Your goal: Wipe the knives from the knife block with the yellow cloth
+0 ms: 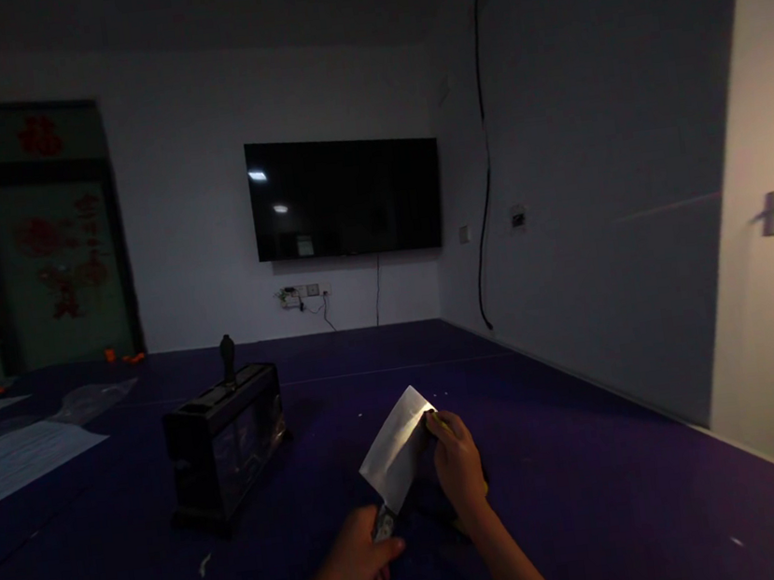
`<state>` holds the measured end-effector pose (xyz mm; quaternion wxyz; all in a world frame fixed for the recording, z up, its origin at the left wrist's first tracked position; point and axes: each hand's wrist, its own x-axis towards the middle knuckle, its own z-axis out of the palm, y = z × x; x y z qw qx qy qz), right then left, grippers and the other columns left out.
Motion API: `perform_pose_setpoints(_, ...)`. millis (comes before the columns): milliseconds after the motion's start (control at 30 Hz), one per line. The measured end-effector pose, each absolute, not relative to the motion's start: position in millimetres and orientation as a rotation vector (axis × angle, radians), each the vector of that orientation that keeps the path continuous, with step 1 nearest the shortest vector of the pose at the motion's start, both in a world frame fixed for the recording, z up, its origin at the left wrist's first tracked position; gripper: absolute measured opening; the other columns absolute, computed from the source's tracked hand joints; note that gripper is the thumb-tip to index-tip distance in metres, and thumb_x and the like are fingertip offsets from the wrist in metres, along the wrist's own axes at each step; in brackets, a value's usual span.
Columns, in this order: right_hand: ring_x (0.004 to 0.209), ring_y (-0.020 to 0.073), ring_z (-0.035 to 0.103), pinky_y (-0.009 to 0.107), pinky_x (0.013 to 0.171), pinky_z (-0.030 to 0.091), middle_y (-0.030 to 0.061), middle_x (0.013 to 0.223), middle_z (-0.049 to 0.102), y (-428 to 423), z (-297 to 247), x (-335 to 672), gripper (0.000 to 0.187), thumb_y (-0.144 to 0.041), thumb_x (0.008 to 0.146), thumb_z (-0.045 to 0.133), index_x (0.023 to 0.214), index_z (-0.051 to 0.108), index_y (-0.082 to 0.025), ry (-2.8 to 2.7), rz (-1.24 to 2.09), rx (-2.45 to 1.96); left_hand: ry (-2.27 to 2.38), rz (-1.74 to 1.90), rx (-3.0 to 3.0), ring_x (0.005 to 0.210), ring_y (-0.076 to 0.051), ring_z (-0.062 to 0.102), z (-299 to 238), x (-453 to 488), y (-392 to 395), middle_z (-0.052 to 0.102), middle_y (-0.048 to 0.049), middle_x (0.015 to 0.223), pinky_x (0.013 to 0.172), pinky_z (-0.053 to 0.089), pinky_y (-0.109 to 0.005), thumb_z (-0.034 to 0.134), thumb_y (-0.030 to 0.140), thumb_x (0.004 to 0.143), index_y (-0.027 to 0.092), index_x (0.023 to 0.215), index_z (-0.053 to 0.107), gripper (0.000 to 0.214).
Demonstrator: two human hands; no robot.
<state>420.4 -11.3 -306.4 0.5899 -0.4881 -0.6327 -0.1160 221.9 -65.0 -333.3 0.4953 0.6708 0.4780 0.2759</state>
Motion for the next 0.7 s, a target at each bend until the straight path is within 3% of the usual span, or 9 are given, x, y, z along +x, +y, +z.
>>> perform_pose_setpoints(367, 0.099, 0.0238, 0.050, 0.038, 0.080, 0.044, 0.0113, 0.106, 0.056, -16.7, -295.5, 427.3, 0.038, -0.015, 0.079, 0.034, 0.103, 0.064, -0.019, -1.366, -0.418, -1.130, 1.327, 0.585, 1.906, 0.040, -0.010, 0.046, -316.2, 225.5, -74.7, 0.049, 0.0051, 0.057, 0.037, 0.031, -0.020, 0.049, 0.024, 0.072, 0.018, 0.079, 0.047, 0.009)
perform_pose_setpoints(700, 0.103, 0.0219, 0.048, 0.038, 0.083, 0.043, 0.0078, 0.111, 0.052, -24.0, -286.8, 429.4, 0.040, -0.013, 0.081, 0.034, 0.111, 0.059, -0.025, -1.340, -0.453, -1.090, 1.310, 0.546, 2.125, 0.072, -0.015, 0.055, -303.2, 225.5, -81.7, 0.062, 0.0003, 0.078, 0.060, 0.034, -0.023, 0.054, 0.027, 0.070, 0.018, 0.079, 0.058, 0.014)
